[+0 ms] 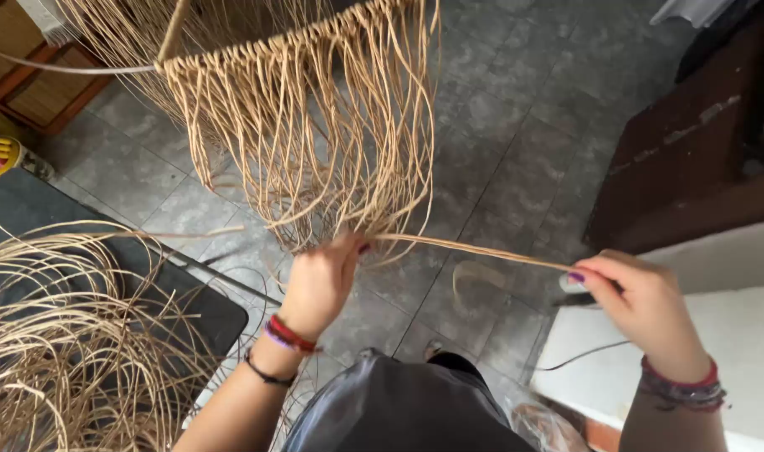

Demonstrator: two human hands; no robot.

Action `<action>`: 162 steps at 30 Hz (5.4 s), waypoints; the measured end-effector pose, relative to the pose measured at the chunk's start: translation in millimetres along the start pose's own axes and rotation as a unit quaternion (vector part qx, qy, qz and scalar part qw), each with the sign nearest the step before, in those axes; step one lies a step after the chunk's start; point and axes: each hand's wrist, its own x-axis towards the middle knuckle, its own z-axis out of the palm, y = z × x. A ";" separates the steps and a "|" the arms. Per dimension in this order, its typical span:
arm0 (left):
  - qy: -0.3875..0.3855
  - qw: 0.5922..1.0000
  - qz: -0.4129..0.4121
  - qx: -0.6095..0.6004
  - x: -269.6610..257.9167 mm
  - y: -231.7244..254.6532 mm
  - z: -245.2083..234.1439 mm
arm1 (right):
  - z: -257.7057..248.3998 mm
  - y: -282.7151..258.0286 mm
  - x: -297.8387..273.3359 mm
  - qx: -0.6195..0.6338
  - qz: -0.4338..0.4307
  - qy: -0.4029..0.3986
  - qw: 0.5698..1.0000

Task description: Weaving and knotting natural fiber strands onto a circular metal frame to create a furniture component

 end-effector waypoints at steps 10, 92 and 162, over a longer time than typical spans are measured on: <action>-0.186 0.979 0.080 -0.038 45.3 98.8 62.4 | 38.8 -28.6 87.0 0.003 -0.278 -0.117 0.953; 0.150 0.950 -0.274 -0.002 220.2 122.4 123.5 | 30.4 93.3 461.8 0.056 -0.667 -0.232 0.706; 0.224 0.966 -0.112 0.072 262.4 132.4 63.4 | 116.3 37.3 444.9 0.567 -0.320 -0.530 0.544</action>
